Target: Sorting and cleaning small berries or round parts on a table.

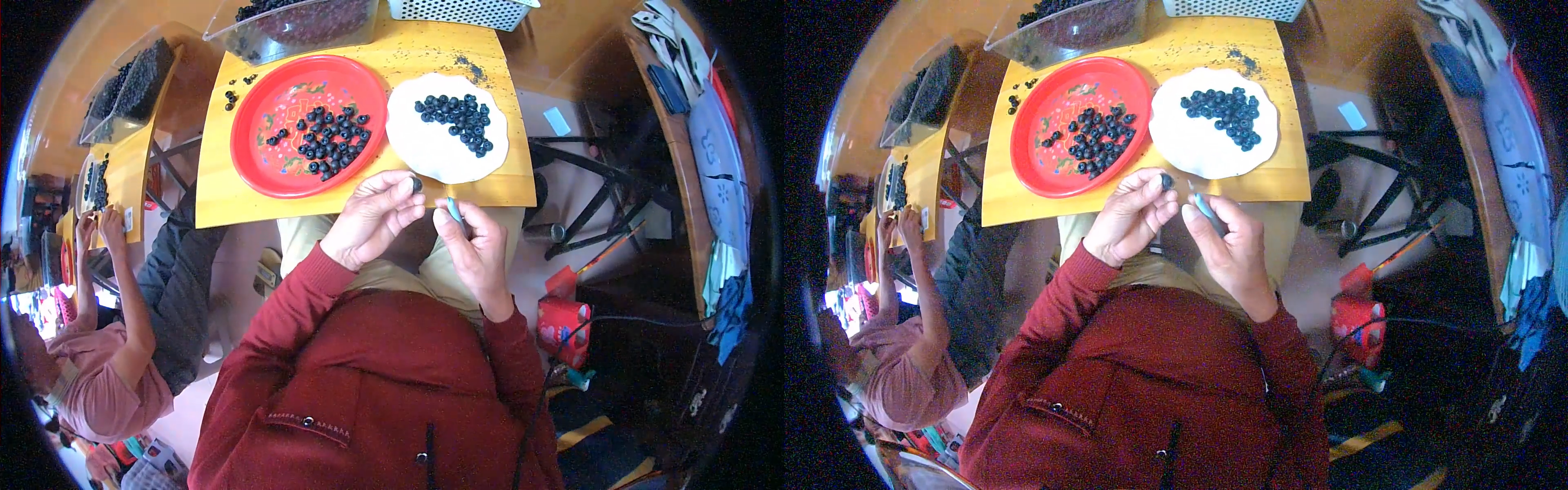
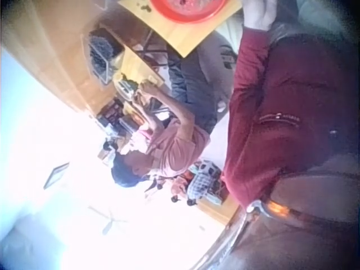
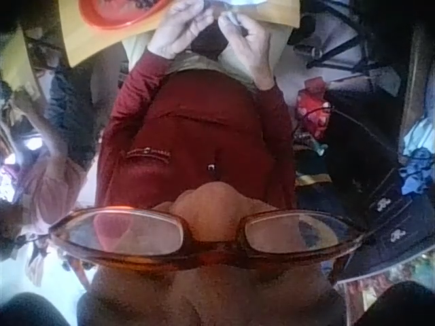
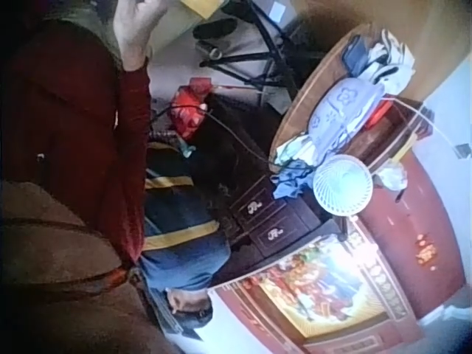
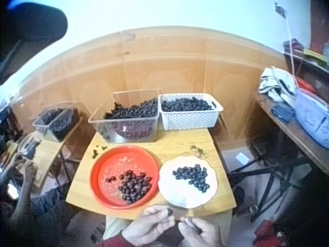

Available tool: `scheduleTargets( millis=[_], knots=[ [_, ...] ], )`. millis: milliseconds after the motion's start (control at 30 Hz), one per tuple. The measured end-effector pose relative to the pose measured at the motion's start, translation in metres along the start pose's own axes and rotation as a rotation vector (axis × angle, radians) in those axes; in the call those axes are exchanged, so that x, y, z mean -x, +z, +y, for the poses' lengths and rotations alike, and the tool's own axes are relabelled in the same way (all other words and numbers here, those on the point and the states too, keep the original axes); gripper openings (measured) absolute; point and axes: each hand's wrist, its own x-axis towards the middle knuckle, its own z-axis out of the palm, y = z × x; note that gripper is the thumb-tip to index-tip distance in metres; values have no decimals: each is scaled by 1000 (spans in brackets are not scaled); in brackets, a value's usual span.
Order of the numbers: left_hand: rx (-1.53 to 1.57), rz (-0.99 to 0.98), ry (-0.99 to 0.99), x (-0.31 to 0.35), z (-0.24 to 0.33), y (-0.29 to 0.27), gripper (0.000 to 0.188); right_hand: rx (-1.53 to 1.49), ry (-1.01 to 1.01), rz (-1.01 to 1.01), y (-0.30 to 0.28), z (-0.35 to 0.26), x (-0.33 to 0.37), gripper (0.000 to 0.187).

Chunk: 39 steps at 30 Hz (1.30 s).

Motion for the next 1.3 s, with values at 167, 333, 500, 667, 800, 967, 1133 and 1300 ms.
scheduleTargets(
  millis=[167,333,500,667,800,967,1133,1300],
  knots=[
    [23,-19,-7,2,2,-1,18,125,-136,-58,5,-5,-7,27],
    [4,-4,20,3,0,1,19,226,-215,-67,9,-6,-11,28],
    [-21,-2,33,6,0,2,19,268,-268,-64,12,-8,-12,27],
    [-34,-9,55,8,-5,-1,18,305,-281,-59,11,-8,-12,24],
    [-51,-24,72,10,-6,0,18,305,-299,-55,10,-6,-11,24],
    [-50,-62,100,13,-5,5,15,246,-273,-75,7,-11,-9,23],
    [-106,-211,155,23,0,21,14,191,-121,138,-3,14,-20,25],
    [-46,-119,149,17,-2,16,15,32,-69,4,-10,-5,-12,30]
  ],
)
